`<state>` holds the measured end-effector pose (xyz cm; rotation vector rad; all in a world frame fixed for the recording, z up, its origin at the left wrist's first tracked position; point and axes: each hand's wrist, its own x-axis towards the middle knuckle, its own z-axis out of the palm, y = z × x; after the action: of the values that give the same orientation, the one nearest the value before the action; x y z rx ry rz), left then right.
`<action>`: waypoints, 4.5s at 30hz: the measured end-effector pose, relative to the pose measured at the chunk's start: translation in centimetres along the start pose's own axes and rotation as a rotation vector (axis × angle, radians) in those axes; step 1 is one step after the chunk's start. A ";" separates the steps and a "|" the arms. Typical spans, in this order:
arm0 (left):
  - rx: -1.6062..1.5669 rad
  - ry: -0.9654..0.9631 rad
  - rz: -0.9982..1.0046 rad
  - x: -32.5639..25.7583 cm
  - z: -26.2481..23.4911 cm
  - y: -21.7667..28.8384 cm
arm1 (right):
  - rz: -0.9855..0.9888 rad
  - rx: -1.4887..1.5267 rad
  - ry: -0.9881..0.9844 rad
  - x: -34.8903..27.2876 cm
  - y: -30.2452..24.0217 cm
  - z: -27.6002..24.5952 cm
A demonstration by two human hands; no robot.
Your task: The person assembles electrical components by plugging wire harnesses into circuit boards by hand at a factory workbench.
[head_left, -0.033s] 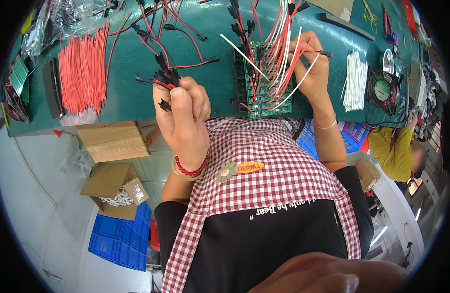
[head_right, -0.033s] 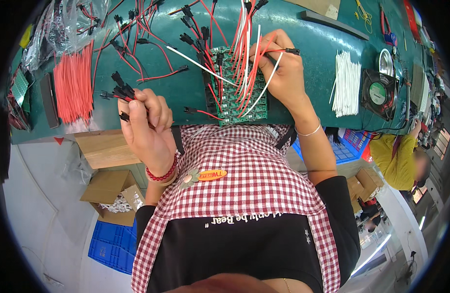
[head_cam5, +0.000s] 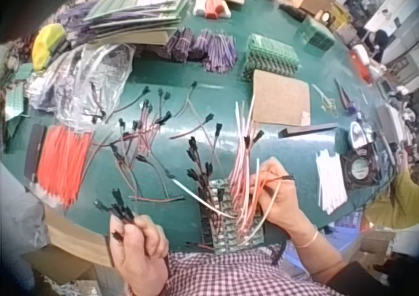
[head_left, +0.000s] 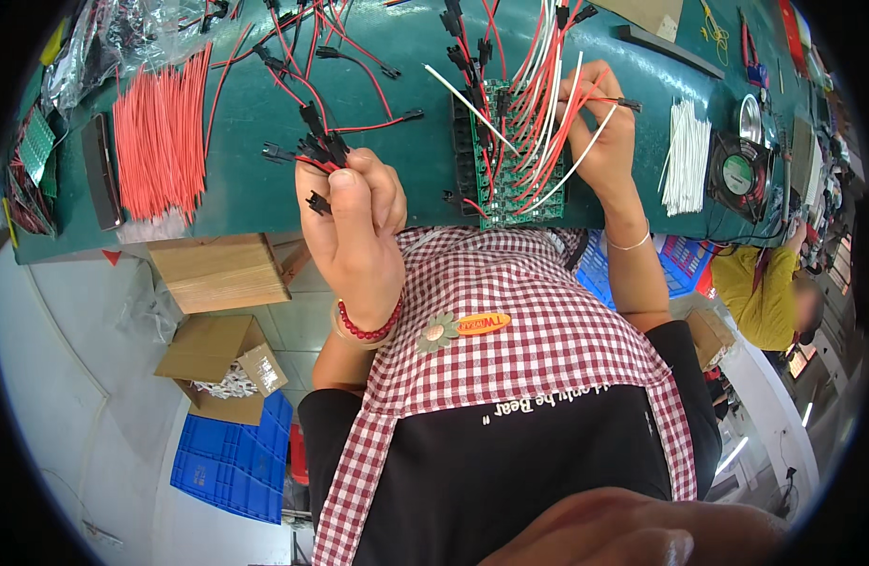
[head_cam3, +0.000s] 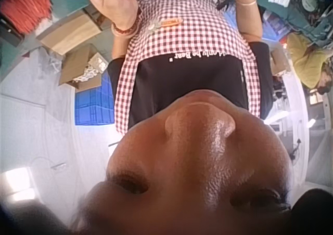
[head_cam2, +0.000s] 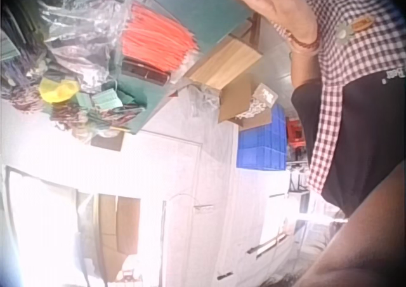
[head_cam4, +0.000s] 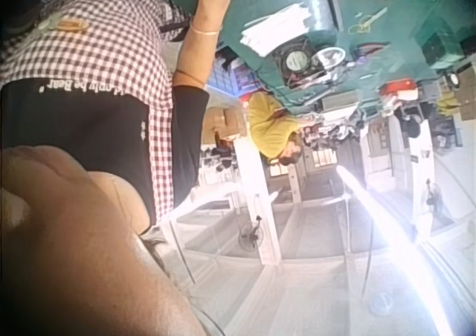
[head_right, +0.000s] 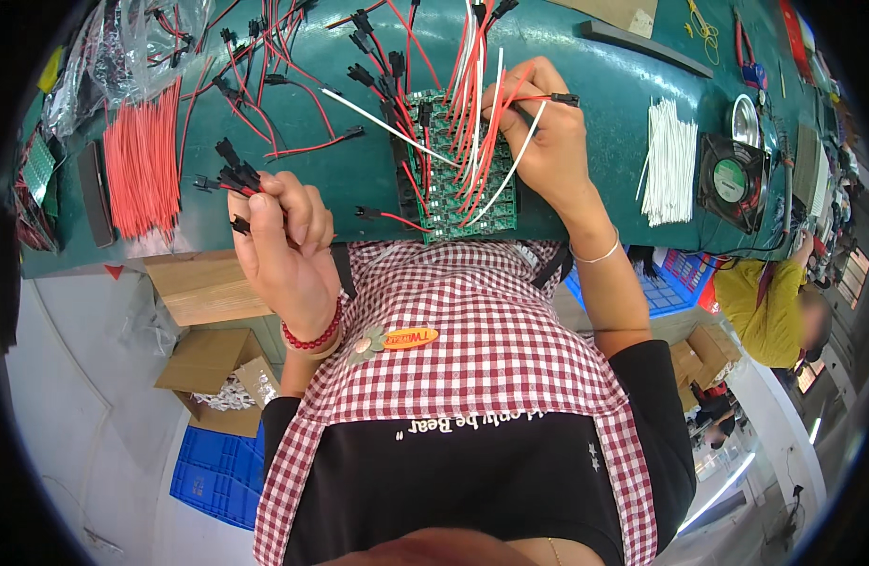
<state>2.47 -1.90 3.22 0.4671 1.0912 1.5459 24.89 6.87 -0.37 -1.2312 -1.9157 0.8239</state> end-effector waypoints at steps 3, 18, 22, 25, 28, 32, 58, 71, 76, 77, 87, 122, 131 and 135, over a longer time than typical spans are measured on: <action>-0.002 0.000 -0.003 0.1 0.1 0.0 | -0.004 -0.005 -0.002 0.0 0.0 -0.1; -0.039 -0.014 0.013 -0.1 -0.2 -0.4 | -0.107 -0.159 -0.010 -0.1 -0.8 0.0; -0.038 -0.001 0.002 -0.1 -0.3 -0.5 | -0.110 -0.173 -0.007 -0.2 -0.7 0.2; -0.043 -0.008 0.010 -0.1 -0.3 -0.5 | -0.122 -0.187 -0.013 -0.2 -0.8 0.0; -0.010 -0.022 0.002 -0.5 0.1 0.1 | -0.133 -0.203 -0.023 -0.3 -0.5 -0.2; 0.027 -0.075 -0.042 -0.9 0.3 0.7 | -0.002 -0.234 -0.025 -0.2 -0.8 0.1; -0.290 -0.566 -0.260 -1.4 4.7 0.9 | 0.227 0.503 0.118 -4.0 -10.4 -2.2; -0.057 -0.509 -0.206 -1.6 5.0 -0.1 | 0.191 0.211 -0.249 -3.8 -10.2 -2.5; -0.023 -0.496 -0.232 -1.8 5.4 -0.2 | 0.152 0.284 -0.222 -4.1 -9.0 -2.5; -0.013 -0.480 -0.221 -1.8 5.5 -0.2 | 0.252 0.378 -0.267 -4.1 -8.8 -2.7; 0.058 -0.407 -0.133 -1.8 5.6 0.4 | 0.469 0.913 -0.148 -4.2 -7.2 -4.3; 0.089 -0.228 0.004 -0.6 1.8 2.3 | 0.101 0.320 -0.020 -0.9 1.9 0.5; 0.122 -0.220 0.025 -0.6 1.3 2.7 | -0.008 0.257 -0.006 -0.5 1.7 0.4; 0.094 -0.224 0.016 -0.6 1.6 2.5 | -0.049 0.253 -0.005 -0.5 1.9 0.5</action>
<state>2.49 -1.73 6.26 0.6977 0.9899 1.4220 25.51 7.03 -2.29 -1.0269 -1.7749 1.0094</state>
